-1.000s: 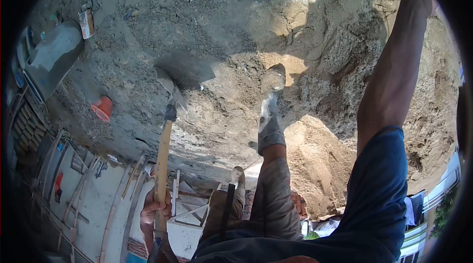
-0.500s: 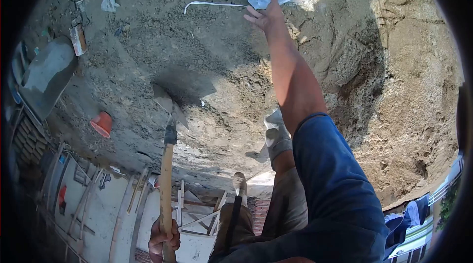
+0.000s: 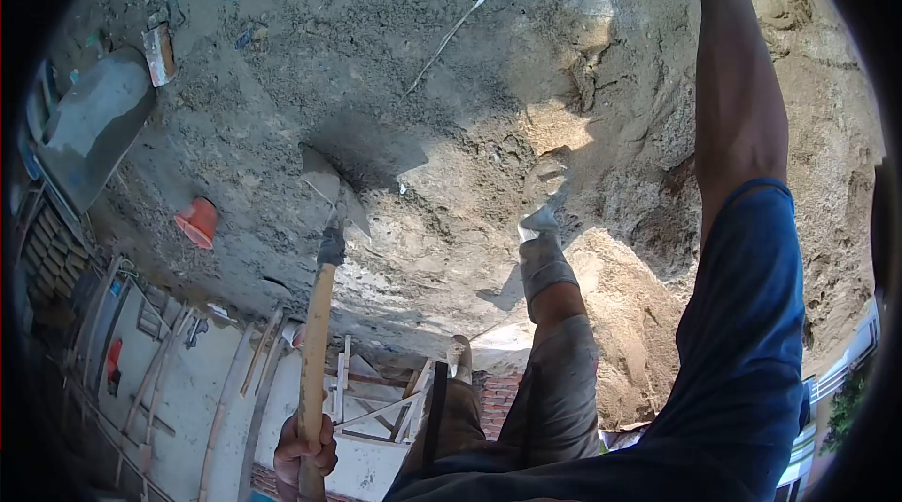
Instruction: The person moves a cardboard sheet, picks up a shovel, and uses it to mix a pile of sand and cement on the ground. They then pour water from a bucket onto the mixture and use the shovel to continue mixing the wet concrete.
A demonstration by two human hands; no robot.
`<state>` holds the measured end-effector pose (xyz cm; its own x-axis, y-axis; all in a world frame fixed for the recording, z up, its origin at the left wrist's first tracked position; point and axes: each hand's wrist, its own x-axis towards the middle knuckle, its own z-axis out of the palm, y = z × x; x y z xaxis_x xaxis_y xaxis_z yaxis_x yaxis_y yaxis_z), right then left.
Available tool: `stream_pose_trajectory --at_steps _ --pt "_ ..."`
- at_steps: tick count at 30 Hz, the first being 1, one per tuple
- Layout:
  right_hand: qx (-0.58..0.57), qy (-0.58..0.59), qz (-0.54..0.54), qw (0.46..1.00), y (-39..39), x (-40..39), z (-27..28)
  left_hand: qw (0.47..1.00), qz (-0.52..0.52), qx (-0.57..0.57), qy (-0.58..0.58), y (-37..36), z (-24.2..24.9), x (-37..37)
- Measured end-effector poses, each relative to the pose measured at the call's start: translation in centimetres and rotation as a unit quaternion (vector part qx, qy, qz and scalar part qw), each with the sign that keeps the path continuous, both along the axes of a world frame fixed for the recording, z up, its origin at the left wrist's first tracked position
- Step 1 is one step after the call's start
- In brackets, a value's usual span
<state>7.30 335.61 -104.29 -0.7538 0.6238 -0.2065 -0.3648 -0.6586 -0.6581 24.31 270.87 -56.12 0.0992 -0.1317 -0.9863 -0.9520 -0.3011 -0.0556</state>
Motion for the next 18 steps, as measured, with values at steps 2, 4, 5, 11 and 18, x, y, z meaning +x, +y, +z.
stream_pose_trajectory --at_steps 2,4,5,11,18 --pt "0.047 -0.160 -0.026 0.986 -4.4 5.1 2.3 1.000 0.004 0.007 0.009 -0.5 0.2 -0.1" --pt "0.082 -0.394 -0.026 0.915 -9.4 12.4 0.3 1.000 0.009 0.022 0.016 -2.0 0.6 0.8" --pt "0.067 -0.495 0.046 0.865 -12.3 15.6 -0.4 0.999 0.015 0.020 0.021 -1.7 0.9 0.9" --pt "0.411 -0.470 0.435 0.649 -27.3 19.2 -4.5 0.999 -0.035 0.011 0.024 -2.5 0.7 2.3" --pt "0.541 -0.540 0.442 0.469 -30.7 8.3 -7.0 0.998 -0.009 -0.045 0.031 -1.1 0.4 4.0"
